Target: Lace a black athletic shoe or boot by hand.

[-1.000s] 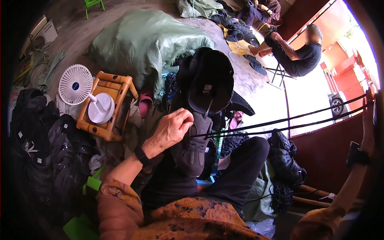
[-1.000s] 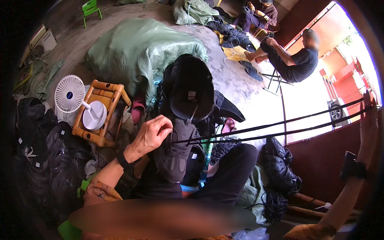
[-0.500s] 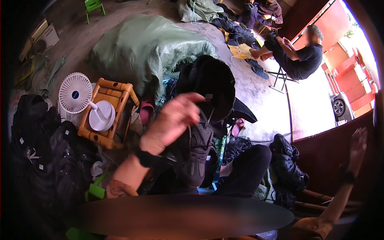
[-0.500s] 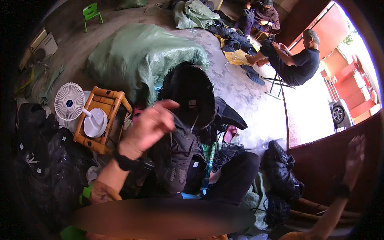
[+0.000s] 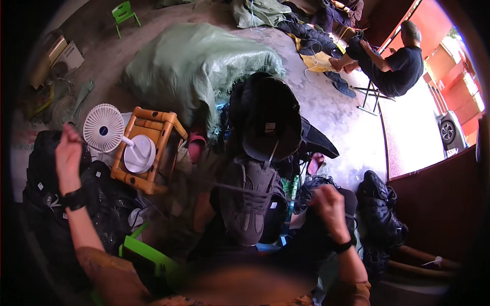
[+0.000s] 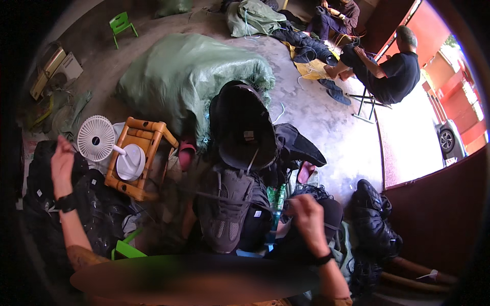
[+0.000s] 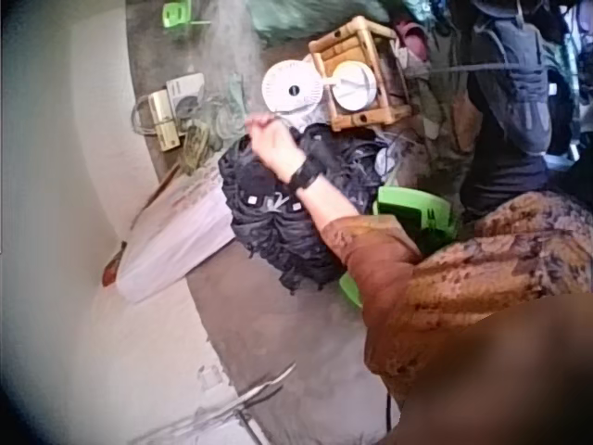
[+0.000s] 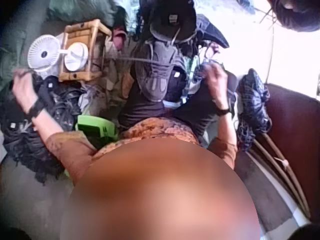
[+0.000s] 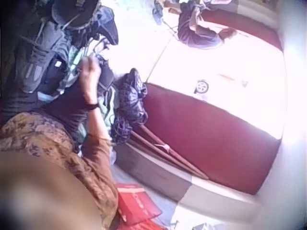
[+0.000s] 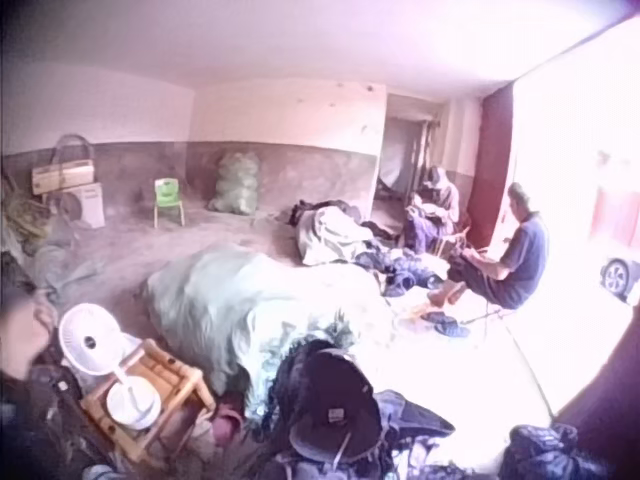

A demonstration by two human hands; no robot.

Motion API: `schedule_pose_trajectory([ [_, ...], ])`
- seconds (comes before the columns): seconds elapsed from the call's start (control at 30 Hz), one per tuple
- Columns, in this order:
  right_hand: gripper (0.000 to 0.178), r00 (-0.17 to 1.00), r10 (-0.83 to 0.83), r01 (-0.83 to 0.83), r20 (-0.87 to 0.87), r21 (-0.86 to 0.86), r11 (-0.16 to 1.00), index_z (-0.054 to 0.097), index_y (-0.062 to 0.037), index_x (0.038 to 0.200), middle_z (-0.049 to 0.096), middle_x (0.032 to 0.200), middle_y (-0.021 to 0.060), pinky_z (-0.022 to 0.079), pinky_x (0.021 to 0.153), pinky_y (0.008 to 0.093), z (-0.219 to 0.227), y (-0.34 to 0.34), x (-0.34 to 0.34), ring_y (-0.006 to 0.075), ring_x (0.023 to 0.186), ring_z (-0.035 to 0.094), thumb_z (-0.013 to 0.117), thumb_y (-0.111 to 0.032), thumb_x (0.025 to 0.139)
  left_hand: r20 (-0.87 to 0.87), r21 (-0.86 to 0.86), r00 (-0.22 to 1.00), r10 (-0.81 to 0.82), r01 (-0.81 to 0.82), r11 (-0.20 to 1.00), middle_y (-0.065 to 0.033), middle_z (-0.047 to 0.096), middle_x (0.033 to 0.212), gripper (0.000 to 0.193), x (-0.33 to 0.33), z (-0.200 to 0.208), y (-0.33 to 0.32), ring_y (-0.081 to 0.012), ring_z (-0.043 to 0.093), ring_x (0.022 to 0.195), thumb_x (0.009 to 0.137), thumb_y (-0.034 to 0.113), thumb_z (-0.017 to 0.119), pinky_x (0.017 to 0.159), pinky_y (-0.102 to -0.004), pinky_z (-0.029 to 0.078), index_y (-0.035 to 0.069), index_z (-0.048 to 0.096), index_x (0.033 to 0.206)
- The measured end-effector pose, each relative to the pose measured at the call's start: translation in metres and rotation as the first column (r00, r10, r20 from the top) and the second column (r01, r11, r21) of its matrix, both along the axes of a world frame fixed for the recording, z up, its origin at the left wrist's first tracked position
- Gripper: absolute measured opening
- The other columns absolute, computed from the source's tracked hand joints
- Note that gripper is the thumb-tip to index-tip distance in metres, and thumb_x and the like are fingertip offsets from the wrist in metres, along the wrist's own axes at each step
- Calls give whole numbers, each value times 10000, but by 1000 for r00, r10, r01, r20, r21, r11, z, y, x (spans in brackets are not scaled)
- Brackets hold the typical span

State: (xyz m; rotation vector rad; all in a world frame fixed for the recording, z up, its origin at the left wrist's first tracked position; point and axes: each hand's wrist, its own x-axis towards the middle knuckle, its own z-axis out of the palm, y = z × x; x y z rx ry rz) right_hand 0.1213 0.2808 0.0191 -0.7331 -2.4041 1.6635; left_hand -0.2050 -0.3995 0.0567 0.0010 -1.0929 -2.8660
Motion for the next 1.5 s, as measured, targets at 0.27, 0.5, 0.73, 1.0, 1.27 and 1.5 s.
schedule_pose_trajectory([
  [0.27,179,978,197,-198,74,6,980,624,13,932,644,662,112,467,543,314,-52,-64,-25,141,616,629,605,-164,951,-105,-356,950,294,-312,881,-27,592,1012,424,105,-16,-105,-45,405,656,979,157,585,601,-186,369,-27,486,1348],
  [0.5,219,956,278,-265,93,-130,956,641,10,921,612,661,57,437,581,267,-27,-70,-25,102,622,566,611,-205,954,162,-767,980,-112,197,611,-38,646,860,277,179,-44,277,-41,510,640,960,178,527,564,-176,395,32,513,1195],
  [0.73,258,922,325,-270,208,-254,929,641,22,912,609,709,33,449,550,260,-19,-54,-37,106,582,581,605,-232,945,-370,-928,821,-435,-305,215,-123,589,857,75,208,-73,404,-335,575,824,844,25,618,743,-387,464,40,602,916],
  [1.0,47,909,393,-347,140,776,527,522,-56,830,584,741,125,480,511,442,-34,-88,-37,349,607,637,561,-71,852,-455,-890,773,-441,-393,229,-124,582,853,223,220,-80,401,-330,589,822,755,-64,675,747,-398,494,23,606,949],
  [1.27,90,932,363,-344,-6,309,887,590,-12,847,616,629,165,481,531,377,-51,-67,-33,294,570,657,635,-88,863,-169,-938,933,-317,-54,341,-79,612,837,129,209,-72,384,-218,619,767,825,-20,689,670,-319,499,32,662,940],
  [1.5,84,944,310,-326,113,172,930,615,-11,883,655,655,144,496,544,338,-37,-73,-34,245,573,666,624,-95,881,-271,-946,891,-365,-176,273,-90,611,834,136,207,-66,385,-287,618,821,793,0,707,709,-370,502,35,665,917],
])
